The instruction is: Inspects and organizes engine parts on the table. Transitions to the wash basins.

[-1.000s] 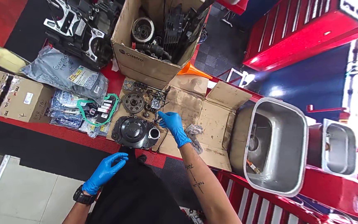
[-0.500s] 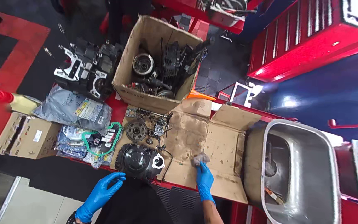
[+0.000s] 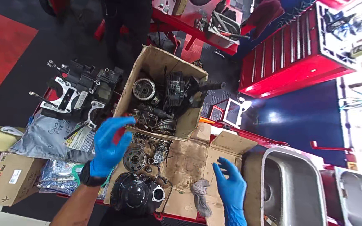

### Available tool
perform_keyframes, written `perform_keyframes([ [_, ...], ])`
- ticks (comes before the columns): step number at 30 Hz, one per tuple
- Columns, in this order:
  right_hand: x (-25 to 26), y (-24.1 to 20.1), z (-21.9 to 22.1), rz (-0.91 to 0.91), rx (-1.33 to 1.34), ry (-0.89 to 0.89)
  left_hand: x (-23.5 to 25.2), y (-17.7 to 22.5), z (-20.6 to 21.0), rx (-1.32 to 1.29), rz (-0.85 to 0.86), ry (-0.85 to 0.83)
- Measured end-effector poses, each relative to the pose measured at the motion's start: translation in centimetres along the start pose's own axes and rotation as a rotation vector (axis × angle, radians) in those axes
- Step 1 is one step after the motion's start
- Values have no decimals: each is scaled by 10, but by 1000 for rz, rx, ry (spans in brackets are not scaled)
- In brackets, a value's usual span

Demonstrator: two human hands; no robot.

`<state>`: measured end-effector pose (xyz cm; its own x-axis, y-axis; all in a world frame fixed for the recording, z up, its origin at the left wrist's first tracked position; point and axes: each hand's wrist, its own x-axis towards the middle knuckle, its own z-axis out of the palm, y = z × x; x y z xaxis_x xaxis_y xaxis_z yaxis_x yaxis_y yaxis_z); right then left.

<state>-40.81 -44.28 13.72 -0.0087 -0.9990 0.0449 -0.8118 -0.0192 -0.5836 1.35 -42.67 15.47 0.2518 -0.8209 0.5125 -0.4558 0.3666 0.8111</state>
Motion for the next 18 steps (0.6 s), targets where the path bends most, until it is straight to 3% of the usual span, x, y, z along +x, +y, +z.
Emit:
perform_keyframes([
  [3,54,-57,-4,-161,71,37,50,-29,21,77,40,148],
  [7,102,-102,11,-233,70,24,63,-50,41,120,-16,210],
  [18,146,-130,33,-141,159,7,63,-50,45,219,-99,212],
])
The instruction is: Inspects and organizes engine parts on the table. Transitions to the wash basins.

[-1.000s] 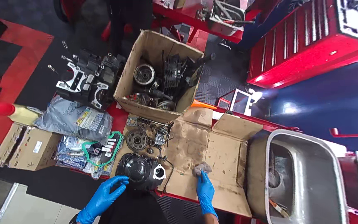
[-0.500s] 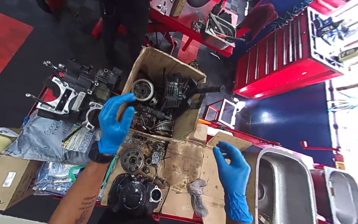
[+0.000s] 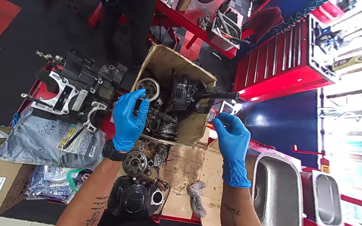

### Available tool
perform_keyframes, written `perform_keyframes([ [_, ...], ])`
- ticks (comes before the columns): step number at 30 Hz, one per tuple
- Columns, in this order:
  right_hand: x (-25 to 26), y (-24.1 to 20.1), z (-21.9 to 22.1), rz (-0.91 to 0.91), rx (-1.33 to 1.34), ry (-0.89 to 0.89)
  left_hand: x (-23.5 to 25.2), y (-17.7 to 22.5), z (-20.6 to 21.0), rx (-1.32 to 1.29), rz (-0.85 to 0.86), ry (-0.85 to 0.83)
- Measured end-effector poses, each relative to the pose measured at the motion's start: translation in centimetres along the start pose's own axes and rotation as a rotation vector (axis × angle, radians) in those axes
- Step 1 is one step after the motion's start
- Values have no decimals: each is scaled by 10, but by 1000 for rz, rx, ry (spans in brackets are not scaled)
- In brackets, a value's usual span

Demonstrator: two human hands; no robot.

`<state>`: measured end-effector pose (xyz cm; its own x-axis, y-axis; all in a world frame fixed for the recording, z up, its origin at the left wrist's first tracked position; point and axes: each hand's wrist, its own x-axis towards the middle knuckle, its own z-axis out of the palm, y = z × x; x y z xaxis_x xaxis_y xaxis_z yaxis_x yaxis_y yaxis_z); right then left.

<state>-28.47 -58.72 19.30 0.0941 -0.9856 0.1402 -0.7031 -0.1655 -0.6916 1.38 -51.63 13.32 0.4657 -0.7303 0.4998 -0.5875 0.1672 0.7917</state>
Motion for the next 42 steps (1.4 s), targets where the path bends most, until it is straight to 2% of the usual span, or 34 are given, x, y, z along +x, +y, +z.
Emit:
perform_keyframes([
  [12,-3,-12,9,-5,-12,-68,-1,0,3,37,-12,28],
  [15,0,-18,-2,-28,-75,-18,-1,1,4,62,-10,35],
  [17,17,-18,-21,-48,-134,68,-1,1,5,78,-9,31],
  [19,54,-14,-41,-52,-195,68,-1,2,5,93,-11,27],
  [21,108,-10,-51,-55,-241,-79,0,2,5,107,-12,23],
  [24,182,-12,-37,-102,-325,-435,0,3,6,120,-16,17],
  [26,212,-12,-17,-127,-508,-592,0,2,7,128,-9,26],
  [28,224,-11,-2,-87,-714,-658,1,2,7,131,-9,39],
  [30,221,-21,3,54,-859,-654,1,3,7,137,-13,35],
  [32,211,-22,-1,210,-878,-615,1,3,7,136,-12,43],
  [35,187,-3,-8,367,-547,-642,0,3,8,133,-9,63],
  [37,166,13,-1,353,-341,-590,1,3,9,136,-9,65],
  [42,136,17,17,189,-525,-285,2,4,11,177,-3,70],
])
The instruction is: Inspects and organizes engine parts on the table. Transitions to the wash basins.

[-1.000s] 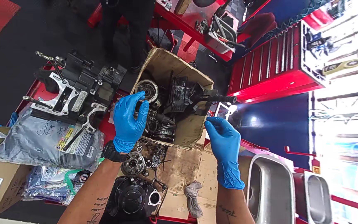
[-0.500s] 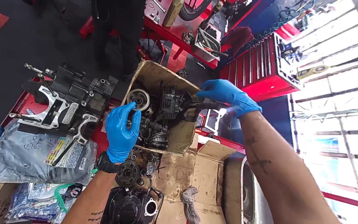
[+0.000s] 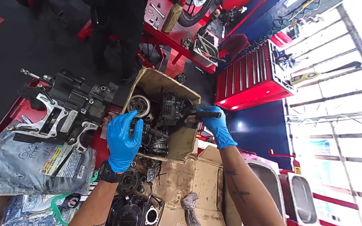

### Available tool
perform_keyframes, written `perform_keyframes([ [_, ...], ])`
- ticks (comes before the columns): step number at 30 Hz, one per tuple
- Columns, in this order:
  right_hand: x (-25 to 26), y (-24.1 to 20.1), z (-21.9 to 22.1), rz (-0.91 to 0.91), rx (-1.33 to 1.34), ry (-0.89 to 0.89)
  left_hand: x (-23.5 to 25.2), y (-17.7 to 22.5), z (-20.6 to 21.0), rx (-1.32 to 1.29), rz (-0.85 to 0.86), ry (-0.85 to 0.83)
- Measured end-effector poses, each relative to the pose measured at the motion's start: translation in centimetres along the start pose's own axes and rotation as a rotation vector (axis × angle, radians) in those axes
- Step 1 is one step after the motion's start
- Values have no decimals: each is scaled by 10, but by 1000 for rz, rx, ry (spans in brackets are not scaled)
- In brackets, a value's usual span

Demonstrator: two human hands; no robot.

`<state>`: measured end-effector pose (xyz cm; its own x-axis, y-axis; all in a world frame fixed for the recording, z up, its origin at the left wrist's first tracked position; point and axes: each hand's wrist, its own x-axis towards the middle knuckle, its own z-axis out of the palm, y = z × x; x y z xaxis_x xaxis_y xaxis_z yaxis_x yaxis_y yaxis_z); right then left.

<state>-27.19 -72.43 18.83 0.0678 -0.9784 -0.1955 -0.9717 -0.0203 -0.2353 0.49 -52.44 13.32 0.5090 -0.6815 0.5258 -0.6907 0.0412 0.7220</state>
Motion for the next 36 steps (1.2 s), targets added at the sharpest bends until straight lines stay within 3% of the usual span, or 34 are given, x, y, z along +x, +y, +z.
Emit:
perform_keyframes([
  [7,-5,-2,-8,-17,14,51,0,-1,0,33,4,-24],
  [11,-6,-3,-39,-43,174,121,1,-1,-1,36,13,-34],
  [17,-33,31,-120,-105,480,272,1,-1,-1,42,29,-46],
  [21,-62,88,-142,-39,583,301,1,-2,-2,75,32,-80],
  [24,-73,139,-120,5,546,201,2,-2,-1,95,30,-105],
  [27,-74,183,-69,56,546,-12,-2,-6,-3,147,18,-134],
  [31,-56,238,18,55,743,-263,1,-5,-2,211,33,-149],
  [36,-34,298,104,14,959,-435,2,-6,0,287,21,-165],
])
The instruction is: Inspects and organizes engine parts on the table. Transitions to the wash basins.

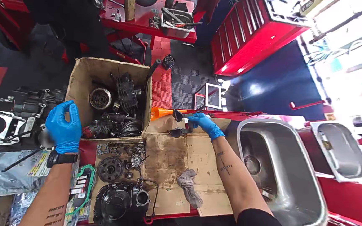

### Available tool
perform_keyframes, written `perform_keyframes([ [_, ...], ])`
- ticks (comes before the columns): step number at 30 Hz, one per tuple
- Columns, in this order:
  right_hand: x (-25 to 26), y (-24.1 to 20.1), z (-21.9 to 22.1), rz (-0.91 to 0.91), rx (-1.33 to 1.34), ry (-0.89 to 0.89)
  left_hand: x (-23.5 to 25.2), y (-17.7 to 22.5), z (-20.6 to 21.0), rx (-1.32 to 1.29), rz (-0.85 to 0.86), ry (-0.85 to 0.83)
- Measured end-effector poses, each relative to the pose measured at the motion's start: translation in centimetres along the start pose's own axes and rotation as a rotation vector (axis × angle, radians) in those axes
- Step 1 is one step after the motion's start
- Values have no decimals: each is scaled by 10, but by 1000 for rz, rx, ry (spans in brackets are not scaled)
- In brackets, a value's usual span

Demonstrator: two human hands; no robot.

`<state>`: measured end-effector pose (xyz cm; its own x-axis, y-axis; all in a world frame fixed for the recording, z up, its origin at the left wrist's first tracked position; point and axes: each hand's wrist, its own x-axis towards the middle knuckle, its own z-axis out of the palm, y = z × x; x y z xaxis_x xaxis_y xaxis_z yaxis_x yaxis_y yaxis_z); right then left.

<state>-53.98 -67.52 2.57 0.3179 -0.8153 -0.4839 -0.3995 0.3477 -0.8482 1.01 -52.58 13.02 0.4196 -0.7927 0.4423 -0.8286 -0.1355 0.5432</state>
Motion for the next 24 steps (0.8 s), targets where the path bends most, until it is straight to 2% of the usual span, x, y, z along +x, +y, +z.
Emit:
perform_keyframes([
  [4,13,43,-11,113,-21,-11,0,1,3,34,-2,-9],
  [8,18,48,-5,269,-392,92,1,7,-2,64,-32,-28],
  [11,13,32,-10,379,-636,166,3,10,0,64,-38,-25],
  [14,-5,-23,-15,292,-805,236,3,9,2,73,-32,4],
  [17,-26,-103,-1,80,-718,216,3,11,1,67,-48,0],
  [21,-43,-196,59,-274,-585,78,2,11,2,48,-44,22],
  [24,-38,-242,110,-422,-610,-32,2,11,3,42,-35,33],
])
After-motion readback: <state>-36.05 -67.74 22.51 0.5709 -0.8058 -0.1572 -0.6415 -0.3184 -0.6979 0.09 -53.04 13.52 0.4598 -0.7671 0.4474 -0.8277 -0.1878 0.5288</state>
